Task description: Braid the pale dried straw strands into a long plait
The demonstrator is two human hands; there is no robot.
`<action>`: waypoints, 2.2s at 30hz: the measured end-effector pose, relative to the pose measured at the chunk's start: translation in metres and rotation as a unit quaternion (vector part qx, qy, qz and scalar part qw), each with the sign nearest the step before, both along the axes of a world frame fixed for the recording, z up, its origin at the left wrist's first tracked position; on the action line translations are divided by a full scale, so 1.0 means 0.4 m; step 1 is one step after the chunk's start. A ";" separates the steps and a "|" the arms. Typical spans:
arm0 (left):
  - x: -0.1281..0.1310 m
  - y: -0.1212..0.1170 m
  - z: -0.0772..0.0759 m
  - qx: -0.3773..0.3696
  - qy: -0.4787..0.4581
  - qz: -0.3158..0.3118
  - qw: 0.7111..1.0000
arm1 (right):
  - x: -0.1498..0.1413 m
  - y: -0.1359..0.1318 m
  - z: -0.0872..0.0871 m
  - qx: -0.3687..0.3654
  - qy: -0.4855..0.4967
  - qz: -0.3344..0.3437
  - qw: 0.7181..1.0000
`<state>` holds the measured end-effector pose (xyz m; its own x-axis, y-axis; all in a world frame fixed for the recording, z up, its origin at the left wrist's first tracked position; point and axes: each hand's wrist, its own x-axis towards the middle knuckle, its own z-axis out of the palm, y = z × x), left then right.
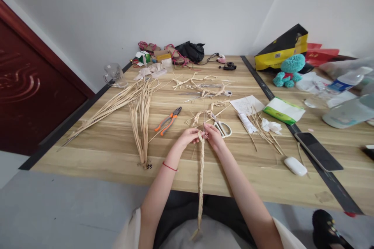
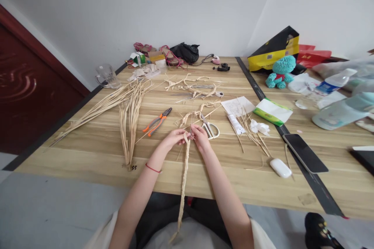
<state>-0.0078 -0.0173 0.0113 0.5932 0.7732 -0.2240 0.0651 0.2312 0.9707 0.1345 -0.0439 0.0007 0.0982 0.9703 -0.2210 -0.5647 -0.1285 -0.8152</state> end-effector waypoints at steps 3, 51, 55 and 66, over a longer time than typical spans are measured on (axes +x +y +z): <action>0.002 0.000 0.000 -0.015 -0.005 -0.008 1.000 | 0.000 0.001 0.000 0.004 0.006 -0.003 1.000; 0.007 0.005 -0.020 -0.065 -0.057 0.019 0.996 | -0.007 0.004 -0.011 0.032 0.010 0.006 0.999; 0.010 0.003 -0.021 -0.068 -0.064 0.036 0.995 | -0.007 0.005 -0.012 0.026 0.014 0.003 1.000; 0.018 0.011 -0.036 -0.068 -0.033 0.058 0.995 | -0.007 0.009 -0.019 0.023 0.005 -0.002 1.000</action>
